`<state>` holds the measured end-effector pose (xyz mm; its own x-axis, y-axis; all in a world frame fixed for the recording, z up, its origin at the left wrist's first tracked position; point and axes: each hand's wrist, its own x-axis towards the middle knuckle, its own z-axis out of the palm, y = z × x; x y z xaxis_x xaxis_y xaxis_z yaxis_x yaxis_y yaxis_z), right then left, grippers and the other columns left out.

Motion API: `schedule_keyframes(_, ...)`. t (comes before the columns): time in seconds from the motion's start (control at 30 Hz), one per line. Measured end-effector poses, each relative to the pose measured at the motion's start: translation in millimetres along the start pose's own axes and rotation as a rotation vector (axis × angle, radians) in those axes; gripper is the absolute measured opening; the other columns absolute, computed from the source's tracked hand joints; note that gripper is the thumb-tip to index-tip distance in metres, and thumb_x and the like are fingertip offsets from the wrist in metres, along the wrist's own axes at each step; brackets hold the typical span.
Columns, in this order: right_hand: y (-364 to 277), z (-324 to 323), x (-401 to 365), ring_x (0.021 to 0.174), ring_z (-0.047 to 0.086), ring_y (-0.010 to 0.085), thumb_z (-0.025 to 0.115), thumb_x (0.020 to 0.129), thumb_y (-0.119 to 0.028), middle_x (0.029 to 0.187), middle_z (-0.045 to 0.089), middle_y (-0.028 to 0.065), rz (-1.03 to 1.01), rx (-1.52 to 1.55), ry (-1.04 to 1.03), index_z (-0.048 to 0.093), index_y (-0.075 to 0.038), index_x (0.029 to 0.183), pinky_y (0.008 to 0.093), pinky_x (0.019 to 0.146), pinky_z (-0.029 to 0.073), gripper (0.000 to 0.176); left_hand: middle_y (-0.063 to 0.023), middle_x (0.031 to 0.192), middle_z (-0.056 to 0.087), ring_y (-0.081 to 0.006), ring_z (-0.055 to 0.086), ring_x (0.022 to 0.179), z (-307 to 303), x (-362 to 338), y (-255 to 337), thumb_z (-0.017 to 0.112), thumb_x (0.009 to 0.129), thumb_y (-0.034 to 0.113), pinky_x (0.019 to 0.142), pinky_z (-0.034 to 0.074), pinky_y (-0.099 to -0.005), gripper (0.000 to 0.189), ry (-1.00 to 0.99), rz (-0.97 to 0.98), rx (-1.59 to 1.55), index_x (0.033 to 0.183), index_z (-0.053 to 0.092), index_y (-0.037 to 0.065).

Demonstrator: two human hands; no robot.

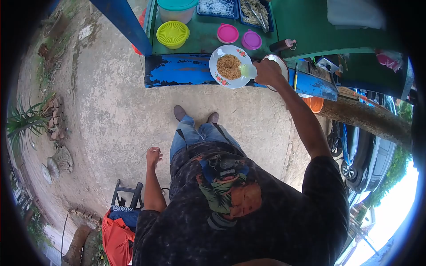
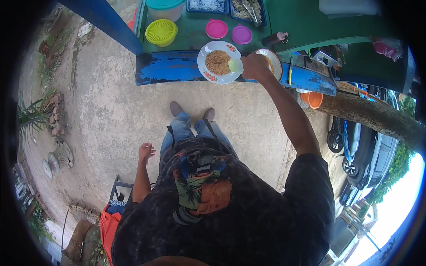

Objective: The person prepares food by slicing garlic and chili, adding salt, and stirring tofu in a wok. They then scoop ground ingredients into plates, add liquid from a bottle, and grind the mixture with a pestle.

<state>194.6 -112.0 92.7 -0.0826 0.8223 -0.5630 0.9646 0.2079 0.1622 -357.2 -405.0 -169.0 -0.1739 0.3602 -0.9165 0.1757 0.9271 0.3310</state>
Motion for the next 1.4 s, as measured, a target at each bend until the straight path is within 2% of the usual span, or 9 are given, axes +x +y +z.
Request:
schedule_keyframes(0.1,1,7,6,0.094,0.074,0.0359,0.079,0.070,-0.027,0.094,0.074,0.0183,0.038,0.008,0.077,0.068,-0.009,0.121,0.0473,0.080,0.060,0.055,-0.0121,0.101,0.071,-0.0233,0.074,0.081,-13,17,16,0.062,0.102,0.023,0.065,0.059,-0.0362,0.025,-0.003,0.035,0.041,0.118,0.062,0.004)
schedule_keyframes(0.2,-13,-6,-4,0.092,0.074,0.0359,0.078,0.071,-0.025,0.094,0.074,0.0183,0.001,-0.013,0.032,0.069,-0.009,0.118,0.0474,0.081,0.060,0.051,-0.0120,0.101,0.071,-0.0234,0.074,0.081,-28,25,43,0.062,0.102,0.024,0.066,0.059,-0.0367,0.026,-0.017,0.075,0.065,0.118,0.062,0.004)
schedule_keyframes(0.27,-13,-7,-6,0.098,0.072,0.0354,0.069,0.074,-0.017,0.094,0.074,0.0201,0.059,0.035,0.010,0.072,-0.005,0.103,0.0479,0.084,0.060,0.032,-0.0151,0.113,0.069,-0.0245,0.072,0.091,-34,31,66,0.060,0.103,0.026,0.073,0.058,-0.0381,0.033,-0.051,0.105,0.091,0.128,0.058,0.005)
schedule_keyframes(0.5,-6,6,2,0.100,0.072,0.0348,0.069,0.075,-0.018,0.095,0.075,0.0180,0.100,0.042,0.022,0.072,-0.005,0.105,0.0473,0.085,0.059,0.032,-0.0151,0.113,0.070,-0.0251,0.073,0.091,-43,43,115,0.060,0.103,0.026,0.075,0.059,-0.0392,0.034,-0.059,0.190,0.126,0.128,0.058,0.004)
schedule_keyframes(0.7,-26,2,-1,0.104,0.071,0.0346,0.068,0.077,-0.019,0.097,0.074,0.0186,0.045,0.027,0.039,0.071,-0.005,0.104,0.0480,0.085,0.059,0.031,-0.0149,0.113,0.070,-0.0253,0.073,0.091,-44,48,114,0.060,0.103,0.026,0.074,0.059,-0.0395,0.032,-0.084,0.158,0.176,0.127,0.059,0.005)
schedule_keyframes(0.73,-25,1,-4,0.104,0.071,0.0346,0.068,0.077,-0.020,0.099,0.074,0.0183,0.046,0.031,0.004,0.071,-0.005,0.105,0.0478,0.086,0.059,0.032,-0.0128,0.102,0.071,-0.0225,0.074,0.081,-43,48,111,0.063,0.101,0.024,0.065,0.059,-0.0350,0.027,-0.058,0.169,0.134,0.120,0.062,0.005)
schedule_keyframes(1.07,-18,5,-6,0.103,0.071,0.0338,0.069,0.076,-0.022,0.100,0.075,0.0166,0.072,0.027,-0.032,0.072,-0.006,0.108,0.0473,0.086,0.059,0.036,-0.0139,0.104,0.071,-0.0234,0.073,0.081,-50,43,97,0.063,0.102,0.024,0.065,0.059,-0.0364,0.028,-0.072,0.095,0.176,0.121,0.062,0.004)
schedule_keyframes(1.13,-17,2,-13,0.103,0.071,0.0338,0.069,0.076,-0.022,0.100,0.075,0.0164,0.104,0.041,-0.036,0.072,-0.006,0.109,0.0470,0.086,0.059,0.036,-0.0172,0.114,0.069,-0.0263,0.073,0.090,-52,48,98,0.059,0.104,0.026,0.074,0.059,-0.0400,0.034,-0.099,0.101,0.192,0.130,0.057,0.004)
schedule_keyframes(1.4,-28,16,-14,0.103,0.071,0.0329,0.069,0.076,-0.019,0.099,0.075,0.0152,0.100,0.063,0.015,0.071,-0.006,0.109,0.0466,0.085,0.060,0.036,-0.0151,0.106,0.072,-0.0244,0.074,0.083,-51,50,111,0.062,0.102,0.023,0.066,0.059,-0.0365,0.029,-0.078,0.142,0.190,0.124,0.061,0.004)
